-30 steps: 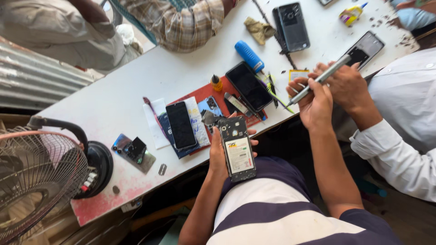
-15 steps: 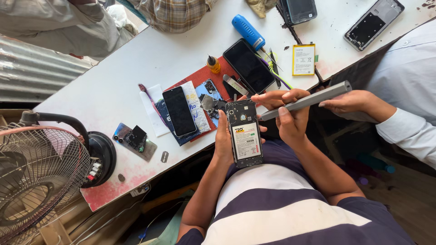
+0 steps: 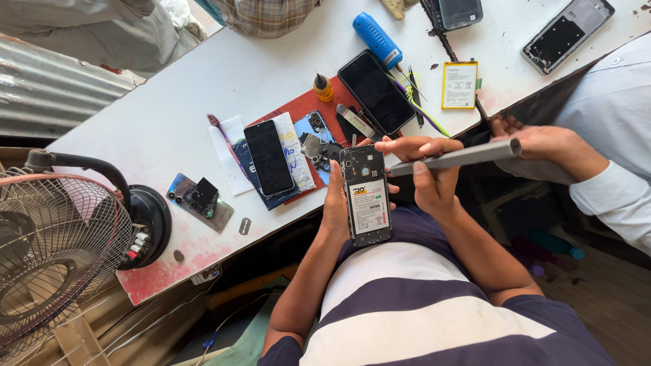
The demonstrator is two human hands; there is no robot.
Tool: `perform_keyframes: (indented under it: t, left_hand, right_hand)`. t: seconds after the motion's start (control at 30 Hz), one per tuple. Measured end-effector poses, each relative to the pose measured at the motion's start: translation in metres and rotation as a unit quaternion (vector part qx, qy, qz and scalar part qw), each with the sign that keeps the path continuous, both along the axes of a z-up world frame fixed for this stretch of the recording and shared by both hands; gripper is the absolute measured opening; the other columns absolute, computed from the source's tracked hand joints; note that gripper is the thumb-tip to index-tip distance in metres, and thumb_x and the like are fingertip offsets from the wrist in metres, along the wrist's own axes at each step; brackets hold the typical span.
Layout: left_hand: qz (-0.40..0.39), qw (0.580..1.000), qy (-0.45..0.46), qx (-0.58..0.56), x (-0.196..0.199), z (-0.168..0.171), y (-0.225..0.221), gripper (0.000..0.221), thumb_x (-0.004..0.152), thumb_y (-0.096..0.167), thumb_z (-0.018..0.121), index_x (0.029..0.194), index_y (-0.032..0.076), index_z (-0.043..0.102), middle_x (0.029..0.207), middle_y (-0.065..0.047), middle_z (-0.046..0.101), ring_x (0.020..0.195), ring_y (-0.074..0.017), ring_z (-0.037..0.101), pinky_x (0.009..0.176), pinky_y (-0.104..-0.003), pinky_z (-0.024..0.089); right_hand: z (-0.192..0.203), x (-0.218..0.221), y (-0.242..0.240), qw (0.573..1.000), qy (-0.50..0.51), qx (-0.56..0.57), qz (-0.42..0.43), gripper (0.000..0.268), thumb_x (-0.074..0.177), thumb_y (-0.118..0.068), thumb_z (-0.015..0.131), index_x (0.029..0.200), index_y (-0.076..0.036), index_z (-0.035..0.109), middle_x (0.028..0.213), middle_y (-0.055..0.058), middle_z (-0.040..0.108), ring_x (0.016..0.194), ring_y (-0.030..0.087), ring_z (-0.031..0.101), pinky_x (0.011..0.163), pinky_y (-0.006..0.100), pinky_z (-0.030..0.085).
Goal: The person uses a metal heat gun to apply heat to the back of a disassembled smartphone, likely to soften adhesive. They hold the phone with one hand and direct the heat gun with the other, moving it along the edges and back surface. The phone remains open with the battery visible throughout the clip.
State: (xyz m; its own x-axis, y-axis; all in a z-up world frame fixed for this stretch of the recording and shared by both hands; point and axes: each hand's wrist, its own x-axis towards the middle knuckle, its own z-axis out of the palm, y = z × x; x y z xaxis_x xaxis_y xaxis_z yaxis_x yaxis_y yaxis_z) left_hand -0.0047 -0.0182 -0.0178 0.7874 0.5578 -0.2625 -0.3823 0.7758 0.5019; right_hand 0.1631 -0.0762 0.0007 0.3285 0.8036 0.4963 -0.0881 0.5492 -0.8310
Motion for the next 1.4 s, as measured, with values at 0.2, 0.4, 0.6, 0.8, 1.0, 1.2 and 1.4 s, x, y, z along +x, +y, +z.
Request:
perform_keyframes:
  t: [0.2, 0.4, 0.6, 0.8, 1.0, 1.2, 1.4]
  left_hand:
    - [-0.002, 1.0, 0.021, 0.005, -0.003, -0.002, -0.002, 0.087, 0.105, 0.073, 0.022, 0.166, 0.011, 0.027, 0.124, -0.019, 0.062, 0.106, -0.0328, 0.072, 0.078, -0.046, 0.066]
    - [-0.011, 0.999, 0.037, -0.007, -0.004, -0.001, 0.0, 0.083, 0.103, 0.073, 0.023, 0.166, 0.017, 0.026, 0.125, -0.019, 0.062, 0.103, -0.0314, 0.071, 0.078, -0.045, 0.066]
    - [0.009, 0.998, 0.054, 0.04, -0.003, 0.003, 0.004, 0.083, 0.102, 0.072, 0.023, 0.166, 0.02, 0.024, 0.12, -0.017, 0.06, 0.102, -0.0305, 0.072, 0.076, -0.044, 0.066]
    - [0.017, 0.995, 0.077, 0.063, -0.007, 0.006, 0.012, 0.084, 0.101, 0.072, 0.023, 0.165, 0.018, 0.024, 0.119, -0.018, 0.061, 0.099, -0.0302, 0.073, 0.073, -0.043, 0.066]
    - [0.014, 0.993, 0.095, 0.062, -0.009, 0.01, 0.011, 0.085, 0.101, 0.072, 0.024, 0.163, 0.015, 0.027, 0.12, -0.019, 0.064, 0.099, -0.0296, 0.072, 0.075, -0.044, 0.066]
    - [0.009, 0.991, 0.105, 0.077, -0.008, 0.013, 0.011, 0.086, 0.101, 0.072, 0.023, 0.163, 0.014, 0.028, 0.117, -0.018, 0.063, 0.099, -0.0295, 0.072, 0.075, -0.043, 0.067]
    - [0.006, 0.992, 0.103, 0.07, -0.009, 0.014, 0.011, 0.087, 0.1, 0.073, 0.023, 0.164, 0.015, 0.026, 0.118, -0.017, 0.063, 0.1, -0.029, 0.071, 0.076, -0.043, 0.067]
  right_hand:
    - [-0.012, 0.001, -0.002, 0.999, -0.044, 0.024, 0.016, 0.031, 0.107, 0.003, 0.038, 0.133, -0.013, 0.031, 0.131, 0.027, 0.058, 0.128, 0.043, 0.065, 0.12, 0.059, 0.048]
    - [-0.018, 0.006, -0.001, 0.998, -0.027, 0.028, 0.047, 0.032, 0.109, -0.001, 0.041, 0.136, -0.014, 0.032, 0.134, 0.026, 0.06, 0.129, 0.042, 0.065, 0.115, 0.057, 0.051]
    - [0.007, 0.012, -0.014, 0.993, -0.081, -0.089, 0.005, 0.031, 0.109, -0.006, 0.054, 0.138, -0.002, 0.044, 0.135, 0.023, 0.062, 0.129, 0.031, 0.063, 0.114, 0.043, 0.052]
    - [0.028, 0.02, -0.024, 0.972, -0.138, -0.187, -0.041, 0.03, 0.098, -0.013, 0.073, 0.121, 0.005, 0.064, 0.12, 0.015, 0.073, 0.11, 0.017, 0.072, 0.093, 0.027, 0.059]
    - [0.03, 0.016, -0.024, 0.97, -0.146, -0.186, -0.062, 0.024, 0.1, -0.011, 0.072, 0.118, 0.004, 0.067, 0.117, 0.015, 0.075, 0.106, 0.016, 0.073, 0.091, 0.025, 0.059]
    - [0.026, 0.013, -0.024, 0.968, -0.164, -0.163, -0.093, 0.021, 0.101, -0.01, 0.072, 0.116, 0.004, 0.067, 0.113, 0.014, 0.076, 0.102, 0.016, 0.074, 0.086, 0.023, 0.059]
    - [0.022, 0.012, -0.026, 0.965, -0.173, -0.167, -0.104, 0.021, 0.1, -0.01, 0.073, 0.115, 0.003, 0.068, 0.112, 0.014, 0.076, 0.099, 0.014, 0.074, 0.082, 0.021, 0.057]
